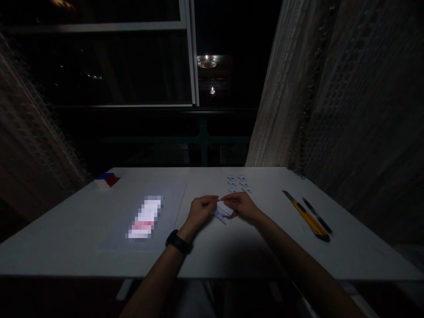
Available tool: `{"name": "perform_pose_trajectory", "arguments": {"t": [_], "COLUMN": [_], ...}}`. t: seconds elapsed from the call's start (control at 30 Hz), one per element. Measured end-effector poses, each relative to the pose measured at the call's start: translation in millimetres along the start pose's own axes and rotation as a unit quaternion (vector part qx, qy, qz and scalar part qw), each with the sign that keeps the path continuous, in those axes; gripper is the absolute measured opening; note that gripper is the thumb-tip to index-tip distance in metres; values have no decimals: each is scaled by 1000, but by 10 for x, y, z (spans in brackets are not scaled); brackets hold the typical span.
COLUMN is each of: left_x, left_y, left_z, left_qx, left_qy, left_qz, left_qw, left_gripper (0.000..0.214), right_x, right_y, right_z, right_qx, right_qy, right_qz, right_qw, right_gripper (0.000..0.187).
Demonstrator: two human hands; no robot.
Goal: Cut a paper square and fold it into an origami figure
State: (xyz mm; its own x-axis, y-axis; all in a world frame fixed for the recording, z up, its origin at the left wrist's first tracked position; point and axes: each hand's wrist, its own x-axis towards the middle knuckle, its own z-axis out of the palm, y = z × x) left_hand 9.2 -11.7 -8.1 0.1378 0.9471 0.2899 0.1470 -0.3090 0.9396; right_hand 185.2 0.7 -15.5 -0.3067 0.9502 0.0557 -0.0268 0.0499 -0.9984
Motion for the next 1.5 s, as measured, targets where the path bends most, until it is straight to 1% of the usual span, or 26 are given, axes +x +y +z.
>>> {"name": "perform_pose_trajectory", "arguments": {"t": [0.13,0.2,0.3,0.37,0.5,0.57,0.67,0.73,0.8,0.87,0.93,1.0,1.03,1.1,1.23,1.3,1.4,1.5], "left_x": [12,10,2,3,18,25,28,28,28,28,28,24,21,11,-10,-14,-9,-5], "left_y": [-68,-85,-73,-58,-53,-61,-72,-72,-61,-42,-19,2,12,28,51,53,44,36], "left_z": [17,21,19,13,-10,-27,-48,-52,-45,-30,-12,2,8,17,36,44,45,39], "left_qx": [1,-18,-55,-75,-115,-143,-187,-203,-203,-191,-168,-143,-133,-128,-165,-162,-137,-125], "left_qy": [-3,-9,0,17,87,111,112,108,116,124,122,112,108,93,44,39,57,53], "left_qz": [-53,-76,-103,-113,-118,-128,-152,-163,-163,-156,-144,-128,-120,-106,-103,-102,-102,-99], "left_qw": [999,997,993,991,982,975,964,959,958,961,968,975,978,982,980,981,984,986], "left_gripper": [20,20,21,22,23,25,27,28,29,28,28,27,27,28,39,39,35,34], "right_x": [-3,-11,-17,-12,8,7,-11,-23,-24,-13,5,18,19,14,2,5,7,-7], "right_y": [5,-5,-27,-38,-53,-64,-87,-93,-80,-46,-6,20,22,9,-25,-25,-23,-45], "right_z": [-26,-31,-26,-23,-38,-52,-64,-56,-32,7,55,100,118,138,119,98,78,76], "right_qx": [3,1,0,12,61,71,48,25,20,8,-41,-100,-119,-134,-127,-122,-121,-149], "right_qy": [-9,-11,-2,11,38,38,17,4,-12,-11,25,70,81,93,116,120,107,97], "right_qz": [3,3,4,2,-2,-12,-50,-68,-63,-55,-72,-103,-113,-129,-139,-142,-143,-149], "right_qw": [1000,1000,1000,1000,997,997,997,997,998,998,996,987,983,978,975,975,977,973], "right_gripper": [36,35,35,35,33,37,48,52,50,47,45,39,35,29,27,27,26,24]}}
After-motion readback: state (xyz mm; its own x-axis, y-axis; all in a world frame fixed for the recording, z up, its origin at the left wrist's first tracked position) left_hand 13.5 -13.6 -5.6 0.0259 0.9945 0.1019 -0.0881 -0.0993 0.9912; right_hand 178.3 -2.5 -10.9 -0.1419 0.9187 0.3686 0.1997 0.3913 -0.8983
